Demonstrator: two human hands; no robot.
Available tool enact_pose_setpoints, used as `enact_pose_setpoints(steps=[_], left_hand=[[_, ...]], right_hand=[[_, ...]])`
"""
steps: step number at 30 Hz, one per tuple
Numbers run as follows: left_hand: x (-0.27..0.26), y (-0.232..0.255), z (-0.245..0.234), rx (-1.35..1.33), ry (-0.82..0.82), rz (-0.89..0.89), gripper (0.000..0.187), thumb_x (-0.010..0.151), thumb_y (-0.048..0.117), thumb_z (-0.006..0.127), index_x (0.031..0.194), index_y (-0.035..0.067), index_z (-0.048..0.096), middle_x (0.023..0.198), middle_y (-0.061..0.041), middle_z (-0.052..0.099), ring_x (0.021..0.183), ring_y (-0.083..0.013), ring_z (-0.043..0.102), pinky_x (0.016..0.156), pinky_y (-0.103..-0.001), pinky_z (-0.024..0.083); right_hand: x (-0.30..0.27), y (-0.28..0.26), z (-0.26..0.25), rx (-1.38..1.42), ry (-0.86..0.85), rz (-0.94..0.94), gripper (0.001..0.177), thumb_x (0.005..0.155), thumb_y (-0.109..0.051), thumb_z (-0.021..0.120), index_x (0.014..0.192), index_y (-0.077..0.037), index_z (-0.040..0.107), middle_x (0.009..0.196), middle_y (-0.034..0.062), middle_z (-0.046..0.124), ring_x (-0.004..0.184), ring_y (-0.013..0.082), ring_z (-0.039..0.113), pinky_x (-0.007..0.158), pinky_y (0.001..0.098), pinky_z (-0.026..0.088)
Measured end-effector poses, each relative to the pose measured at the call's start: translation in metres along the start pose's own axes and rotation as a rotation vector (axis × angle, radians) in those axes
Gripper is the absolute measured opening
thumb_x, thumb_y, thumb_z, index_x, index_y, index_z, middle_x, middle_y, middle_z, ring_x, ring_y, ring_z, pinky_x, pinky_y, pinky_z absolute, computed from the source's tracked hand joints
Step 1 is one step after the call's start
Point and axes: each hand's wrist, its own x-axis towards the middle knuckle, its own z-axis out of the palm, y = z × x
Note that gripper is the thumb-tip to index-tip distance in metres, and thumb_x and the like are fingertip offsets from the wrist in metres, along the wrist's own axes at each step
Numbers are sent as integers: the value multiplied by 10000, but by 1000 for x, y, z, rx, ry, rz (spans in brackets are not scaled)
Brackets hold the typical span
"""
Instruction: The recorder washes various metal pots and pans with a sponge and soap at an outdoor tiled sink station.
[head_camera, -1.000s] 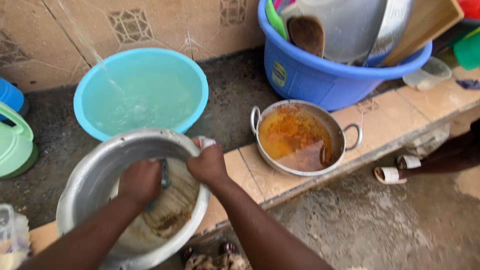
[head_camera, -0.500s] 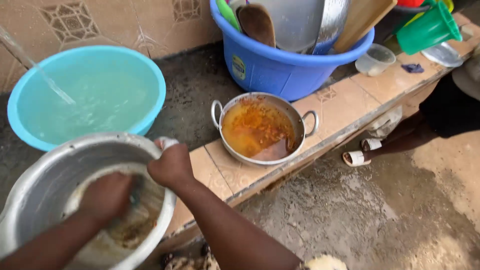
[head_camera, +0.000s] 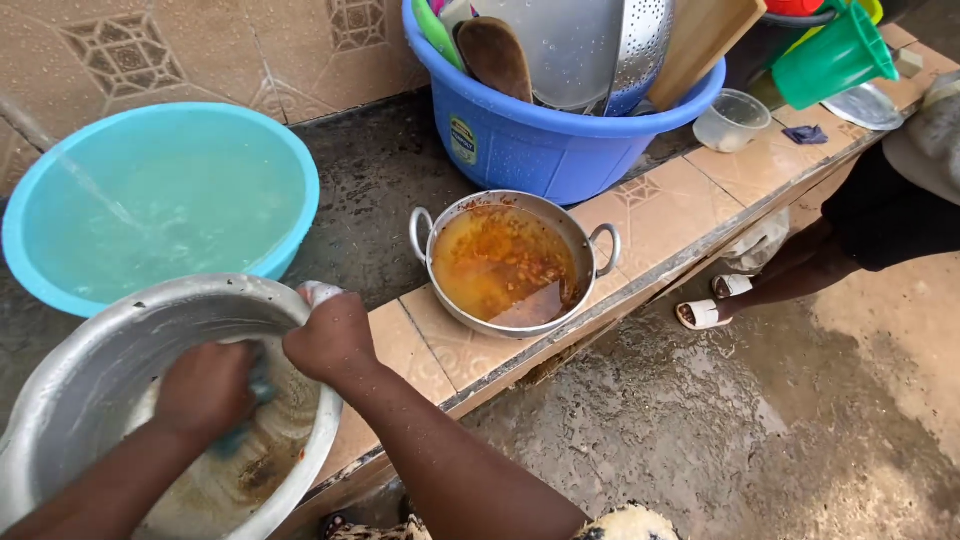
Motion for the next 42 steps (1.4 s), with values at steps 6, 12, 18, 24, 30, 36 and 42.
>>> enact_pose_setpoints(steps=[6, 12, 18, 24, 30, 36, 42], left_hand=[[-23, 15, 29, -154, -129, 156, 451, 641, 46, 772, 1066, 196, 794, 951, -153, 770, 954, -343, 751, 914, -486, 579], [-2, -1, -4, -85, -33, -17, 417, 719, 58, 776, 1124, 159, 761, 970, -175, 777, 920, -333, 783, 906, -465, 615], [-29, 10, 0, -131, -131, 61, 388, 721, 81, 774, 1091, 198, 795, 955, -166, 767, 910, -327, 758, 910, -468, 589], [-4, 18, 33, -123, 105, 120, 178, 733, 77, 766, 908, 44, 759, 924, -225, 746, 876, -375, 745, 857, -481, 597], [0, -7, -5, -95, 52, 88, 334, 656, 58, 773, 982, 124, 780, 918, -201, 766, 870, -355, 762, 841, -475, 604], [-6, 12, 22, -196, 157, 207, 300, 650, 42, 779, 944, 103, 769, 899, -196, 752, 865, -366, 744, 827, -487, 596], [-24, 19, 12, -115, 78, 119, 269, 725, 57, 757, 984, 128, 777, 970, -185, 761, 913, -357, 757, 844, -483, 605]], right_hand=[[7, 9, 7, -61, 26, -3, 402, 694, -65, 734, 1093, -23, 714, 1008, 238, 703, 955, 365, 722, 830, 414, 578], [-3, -13, -9, -43, -59, 32, 350, 709, -45, 686, 1057, -11, 717, 939, 222, 750, 895, 329, 768, 815, 398, 595], [-4, -4, -7, -13, -19, 0, 335, 712, -18, 666, 1042, -14, 724, 950, 220, 753, 915, 329, 767, 811, 393, 598], [0, -7, -3, 1, -9, -35, 338, 720, -21, 655, 1045, -34, 746, 954, 214, 768, 938, 336, 761, 833, 383, 585], [7, 1, 3, -59, 20, 28, 393, 695, -65, 686, 1085, -61, 736, 997, 197, 753, 964, 321, 753, 844, 388, 579], [11, 6, 3, -37, 28, -11, 346, 715, -47, 694, 1058, -32, 739, 990, 229, 745, 976, 344, 735, 853, 390, 568], [10, -1, 3, 56, -39, 152, 389, 710, -61, 684, 1094, -64, 745, 984, 184, 770, 904, 270, 781, 805, 350, 602]])
